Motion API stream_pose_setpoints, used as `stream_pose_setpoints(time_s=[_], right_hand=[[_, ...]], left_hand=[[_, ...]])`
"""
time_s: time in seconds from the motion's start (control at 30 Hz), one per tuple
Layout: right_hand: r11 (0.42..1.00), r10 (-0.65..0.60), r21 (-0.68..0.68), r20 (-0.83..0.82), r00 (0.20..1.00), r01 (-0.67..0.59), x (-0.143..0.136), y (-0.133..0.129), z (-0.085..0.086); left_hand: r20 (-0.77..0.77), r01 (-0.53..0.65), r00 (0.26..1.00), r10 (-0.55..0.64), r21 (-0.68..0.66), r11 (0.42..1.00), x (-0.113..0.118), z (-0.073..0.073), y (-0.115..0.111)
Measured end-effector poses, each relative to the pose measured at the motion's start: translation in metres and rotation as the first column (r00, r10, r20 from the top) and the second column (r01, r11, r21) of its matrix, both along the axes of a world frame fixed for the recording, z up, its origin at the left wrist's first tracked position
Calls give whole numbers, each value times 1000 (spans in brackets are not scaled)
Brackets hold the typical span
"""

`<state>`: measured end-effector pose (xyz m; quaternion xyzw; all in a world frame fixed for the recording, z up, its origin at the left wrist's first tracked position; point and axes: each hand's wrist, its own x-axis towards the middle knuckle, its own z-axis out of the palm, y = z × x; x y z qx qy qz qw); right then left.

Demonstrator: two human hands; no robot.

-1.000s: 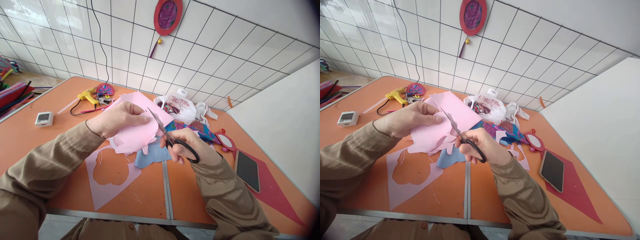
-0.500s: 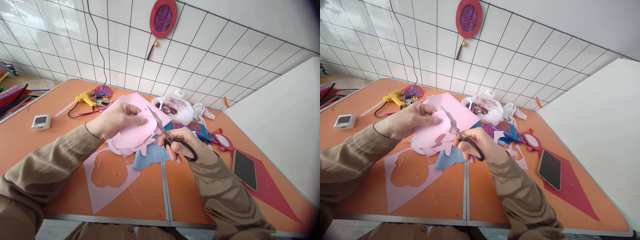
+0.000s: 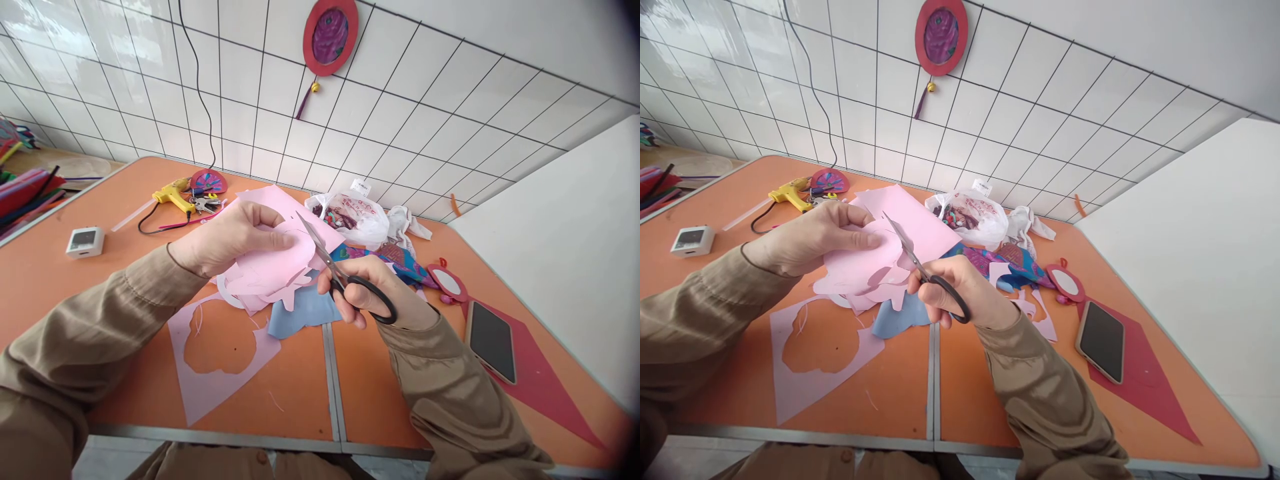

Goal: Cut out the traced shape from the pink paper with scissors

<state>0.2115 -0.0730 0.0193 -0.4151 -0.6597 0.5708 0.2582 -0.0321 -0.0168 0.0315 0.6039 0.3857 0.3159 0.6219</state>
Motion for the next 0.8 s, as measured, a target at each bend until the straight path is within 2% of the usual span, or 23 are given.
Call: stream_pose_setpoints(time_s=[0.37, 0.67, 0.8], right_hand=[[999, -40, -4, -6, 999, 40, -3, -2, 2], [1000, -8, -28, -20, 1000, 7, -2, -1, 1], [998, -8, -59, -28, 1000, 7, -3, -2, 3]], left_hand=[[40, 15, 999, -14, -35, 999, 0, 1, 0], [98, 78, 993, -69, -84, 993, 2, 0, -4], [99, 68, 993, -58, -98, 993, 3, 1, -6]])
